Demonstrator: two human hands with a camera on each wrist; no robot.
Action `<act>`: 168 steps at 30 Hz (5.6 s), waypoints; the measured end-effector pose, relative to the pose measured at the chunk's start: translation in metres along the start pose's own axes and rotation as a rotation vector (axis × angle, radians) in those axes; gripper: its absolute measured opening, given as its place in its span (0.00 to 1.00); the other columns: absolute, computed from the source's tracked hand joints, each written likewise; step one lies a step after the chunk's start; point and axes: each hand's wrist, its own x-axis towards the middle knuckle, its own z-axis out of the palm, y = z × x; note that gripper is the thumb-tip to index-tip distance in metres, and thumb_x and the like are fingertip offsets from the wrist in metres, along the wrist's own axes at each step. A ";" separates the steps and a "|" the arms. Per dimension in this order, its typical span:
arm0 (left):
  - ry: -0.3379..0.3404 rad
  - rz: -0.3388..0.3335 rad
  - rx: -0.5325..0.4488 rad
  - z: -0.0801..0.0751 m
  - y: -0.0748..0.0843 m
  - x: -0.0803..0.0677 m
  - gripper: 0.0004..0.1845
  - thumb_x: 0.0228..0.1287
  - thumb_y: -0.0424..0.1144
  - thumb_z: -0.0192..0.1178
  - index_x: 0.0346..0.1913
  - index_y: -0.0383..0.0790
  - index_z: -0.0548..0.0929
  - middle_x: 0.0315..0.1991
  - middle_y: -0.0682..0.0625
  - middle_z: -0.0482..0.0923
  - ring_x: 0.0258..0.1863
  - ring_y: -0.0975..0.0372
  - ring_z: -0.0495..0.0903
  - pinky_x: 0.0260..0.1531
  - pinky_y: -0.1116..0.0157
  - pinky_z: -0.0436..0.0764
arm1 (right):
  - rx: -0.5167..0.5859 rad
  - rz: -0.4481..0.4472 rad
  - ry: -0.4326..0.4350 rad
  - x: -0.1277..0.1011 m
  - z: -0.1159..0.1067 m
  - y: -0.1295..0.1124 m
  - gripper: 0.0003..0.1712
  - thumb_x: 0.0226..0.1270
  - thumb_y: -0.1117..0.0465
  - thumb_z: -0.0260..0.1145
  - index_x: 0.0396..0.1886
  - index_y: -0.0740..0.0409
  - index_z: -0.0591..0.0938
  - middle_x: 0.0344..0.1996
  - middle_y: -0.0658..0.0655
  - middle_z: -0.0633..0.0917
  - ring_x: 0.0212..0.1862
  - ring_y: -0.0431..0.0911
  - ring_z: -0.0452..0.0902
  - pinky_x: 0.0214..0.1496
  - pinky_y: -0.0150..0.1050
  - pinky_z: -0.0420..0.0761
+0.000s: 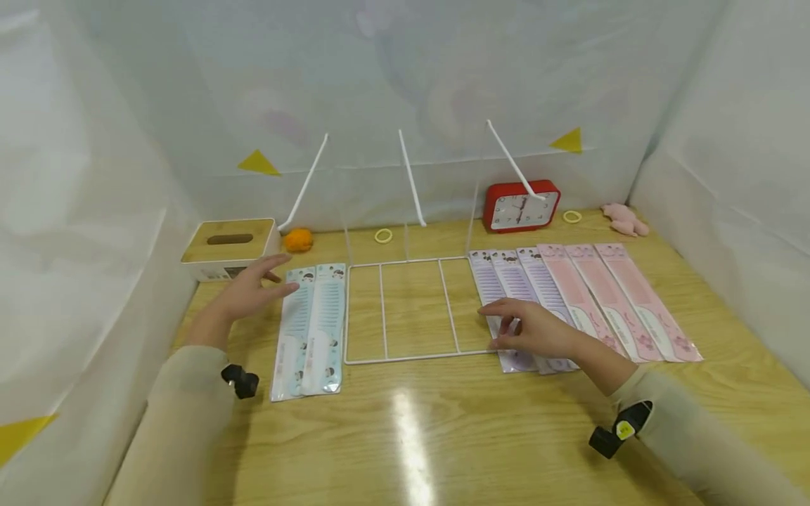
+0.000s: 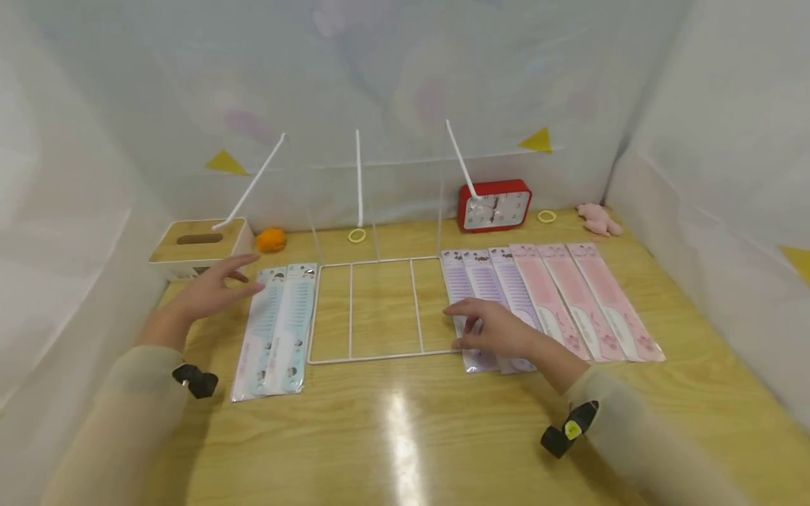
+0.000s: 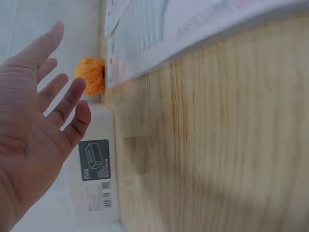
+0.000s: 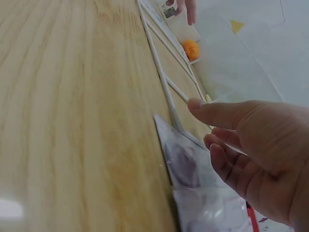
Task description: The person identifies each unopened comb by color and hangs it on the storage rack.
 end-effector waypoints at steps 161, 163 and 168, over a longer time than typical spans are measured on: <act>-0.127 0.057 -0.574 0.028 -0.021 0.045 0.43 0.64 0.30 0.67 0.78 0.36 0.56 0.42 0.48 0.76 0.35 0.66 0.82 0.41 0.68 0.85 | 0.287 0.090 0.117 -0.015 0.023 0.023 0.29 0.59 0.63 0.76 0.61 0.62 0.81 0.57 0.64 0.83 0.49 0.40 0.85 0.50 0.29 0.83; -0.154 0.058 -0.570 0.031 -0.020 0.049 0.44 0.63 0.31 0.68 0.78 0.37 0.56 0.40 0.48 0.78 0.35 0.65 0.82 0.41 0.68 0.85 | 0.290 0.082 0.121 -0.016 0.022 0.022 0.29 0.59 0.63 0.76 0.61 0.62 0.81 0.57 0.64 0.83 0.49 0.40 0.85 0.50 0.29 0.83; -0.194 0.006 -0.482 0.034 -0.016 0.059 0.44 0.61 0.37 0.71 0.77 0.41 0.58 0.33 0.51 0.80 0.29 0.65 0.79 0.36 0.71 0.81 | 0.306 0.067 0.131 -0.018 0.022 0.023 0.29 0.58 0.64 0.76 0.61 0.64 0.81 0.57 0.66 0.82 0.48 0.39 0.85 0.50 0.29 0.83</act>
